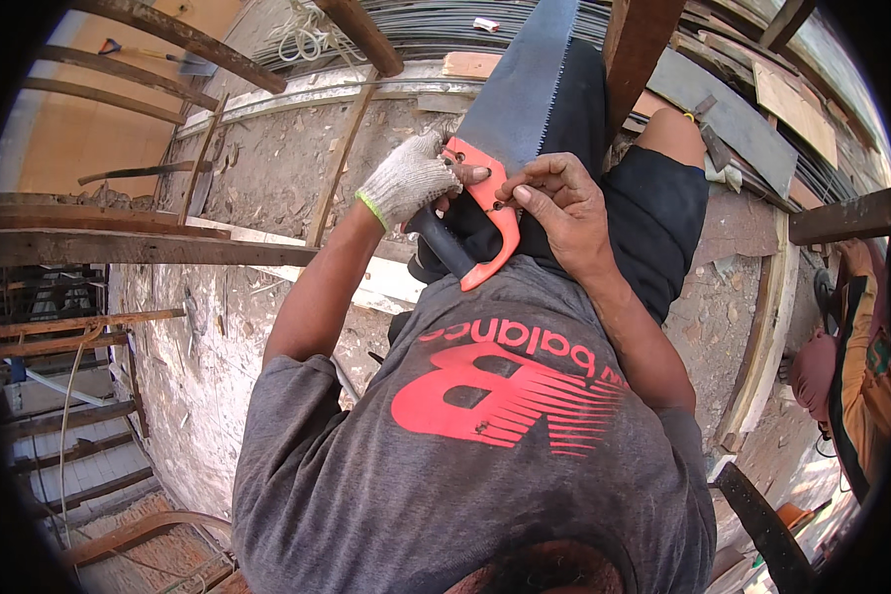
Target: The person uses a thin wire and pliers to secure a saw handle to a wooden beam, looping the wire through the handle and twisting it tight.
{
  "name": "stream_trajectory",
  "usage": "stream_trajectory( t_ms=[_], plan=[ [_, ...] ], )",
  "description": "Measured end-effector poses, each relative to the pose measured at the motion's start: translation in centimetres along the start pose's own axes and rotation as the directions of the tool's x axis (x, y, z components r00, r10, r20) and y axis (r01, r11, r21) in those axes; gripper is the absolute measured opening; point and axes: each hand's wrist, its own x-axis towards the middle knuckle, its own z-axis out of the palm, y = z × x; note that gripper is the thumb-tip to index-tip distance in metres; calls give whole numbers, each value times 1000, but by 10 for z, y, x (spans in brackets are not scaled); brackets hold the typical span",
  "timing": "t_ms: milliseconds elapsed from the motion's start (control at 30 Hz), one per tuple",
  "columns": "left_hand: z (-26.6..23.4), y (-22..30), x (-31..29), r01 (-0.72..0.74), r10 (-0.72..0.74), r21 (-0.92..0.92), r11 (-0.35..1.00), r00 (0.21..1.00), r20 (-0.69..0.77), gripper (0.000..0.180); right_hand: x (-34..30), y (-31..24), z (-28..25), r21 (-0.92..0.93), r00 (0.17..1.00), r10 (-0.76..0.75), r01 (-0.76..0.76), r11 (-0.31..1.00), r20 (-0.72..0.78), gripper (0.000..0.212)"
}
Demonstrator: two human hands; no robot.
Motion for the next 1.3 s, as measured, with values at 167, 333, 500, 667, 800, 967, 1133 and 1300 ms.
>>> stream_trajectory(
  t_ms=[167,333,500,667,800,967,1133,1300],
  plan=[
    [6,-6,6,-58,94,231,971,984,-150,41,0,-9,7,29,992,-69,73,997,-103,8],
    [9,-9,12,-201,307,448,871,935,-178,45,-10,-19,19,-97,989,-105,96,991,-99,10],
    [12,-23,15,-212,308,384,899,929,-206,46,-15,-15,2,-179,972,-206,224,958,116,13],
    [11,-7,7,-66,78,94,993,989,-128,40,-22,-16,-8,-117,981,-192,195,974,38,10],
    [6,-4,3,-48,52,46,998,996,-74,41,-23,-17,-10,-83,995,-20,28,996,96,18],
    [7,-5,2,-95,104,104,990,990,-90,39,-15,-6,1,-588,950,-192,305,749,247,37],
    [10,-6,3,-145,176,218,965,976,-130,42,-8,1,10,-743,845,-303,533,405,441,30],
    [13,-16,10,-166,228,326,931,960,-162,44,-6,7,1,-353,994,-109,91,931,-30,18]
  ],
)
